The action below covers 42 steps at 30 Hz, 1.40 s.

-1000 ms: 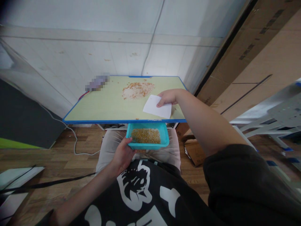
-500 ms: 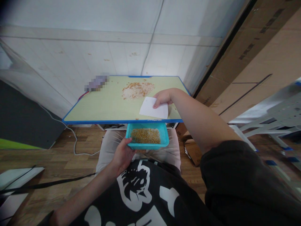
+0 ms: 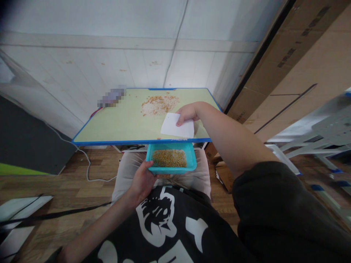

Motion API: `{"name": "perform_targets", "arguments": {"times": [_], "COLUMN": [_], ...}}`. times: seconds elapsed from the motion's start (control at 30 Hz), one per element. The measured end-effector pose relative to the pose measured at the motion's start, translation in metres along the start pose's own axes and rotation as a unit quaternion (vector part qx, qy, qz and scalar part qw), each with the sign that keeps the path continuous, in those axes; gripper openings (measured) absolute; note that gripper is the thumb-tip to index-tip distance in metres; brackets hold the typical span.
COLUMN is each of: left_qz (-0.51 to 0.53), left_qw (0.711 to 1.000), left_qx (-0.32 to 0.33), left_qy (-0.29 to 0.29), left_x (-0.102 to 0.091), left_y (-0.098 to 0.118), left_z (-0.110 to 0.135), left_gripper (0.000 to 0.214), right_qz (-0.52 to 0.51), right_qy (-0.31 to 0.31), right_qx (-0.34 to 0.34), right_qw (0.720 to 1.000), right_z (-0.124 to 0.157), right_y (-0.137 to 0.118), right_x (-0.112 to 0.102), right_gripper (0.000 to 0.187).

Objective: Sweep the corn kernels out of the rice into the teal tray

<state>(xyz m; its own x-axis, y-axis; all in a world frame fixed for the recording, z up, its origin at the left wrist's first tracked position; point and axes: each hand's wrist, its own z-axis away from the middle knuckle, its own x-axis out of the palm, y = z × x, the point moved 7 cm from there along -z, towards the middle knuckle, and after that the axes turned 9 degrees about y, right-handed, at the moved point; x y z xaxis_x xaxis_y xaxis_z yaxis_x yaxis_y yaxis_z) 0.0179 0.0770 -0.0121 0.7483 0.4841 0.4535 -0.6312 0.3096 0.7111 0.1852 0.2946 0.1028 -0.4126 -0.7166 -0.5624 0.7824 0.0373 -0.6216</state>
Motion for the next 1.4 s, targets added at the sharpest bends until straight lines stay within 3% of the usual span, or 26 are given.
{"name": "perform_targets", "arguments": {"times": [0.83,1.0,1.2,1.4], "left_qz": [0.007,0.008,0.021,0.024], "left_qw": [1.0,1.0,1.0,1.0], "left_qx": [-0.008,-0.008,-0.012,-0.014], "left_qy": [0.0,-0.006,-0.002,0.002], "left_x": [-0.002,-0.002,-0.003,-0.003], "left_y": [-0.001,-0.002,-0.003,-0.004], "left_z": [-0.002,-0.002,-0.003,-0.003], "left_gripper": [0.06,0.057,0.053,0.049], "right_qz": [-0.038,-0.125,-0.113,-0.116], "right_qy": [-0.005,0.014,0.052,0.072], "right_qx": [-0.039,-0.082,-0.041,-0.015], "right_qw": [0.998,0.989,0.991,0.991], "right_z": [-0.001,-0.001,0.004,0.002], "right_y": [-0.007,-0.004,0.013,0.021], "right_x": [0.014,-0.004,-0.031,-0.028], "right_gripper": [0.062,0.057,0.054,0.052]}}
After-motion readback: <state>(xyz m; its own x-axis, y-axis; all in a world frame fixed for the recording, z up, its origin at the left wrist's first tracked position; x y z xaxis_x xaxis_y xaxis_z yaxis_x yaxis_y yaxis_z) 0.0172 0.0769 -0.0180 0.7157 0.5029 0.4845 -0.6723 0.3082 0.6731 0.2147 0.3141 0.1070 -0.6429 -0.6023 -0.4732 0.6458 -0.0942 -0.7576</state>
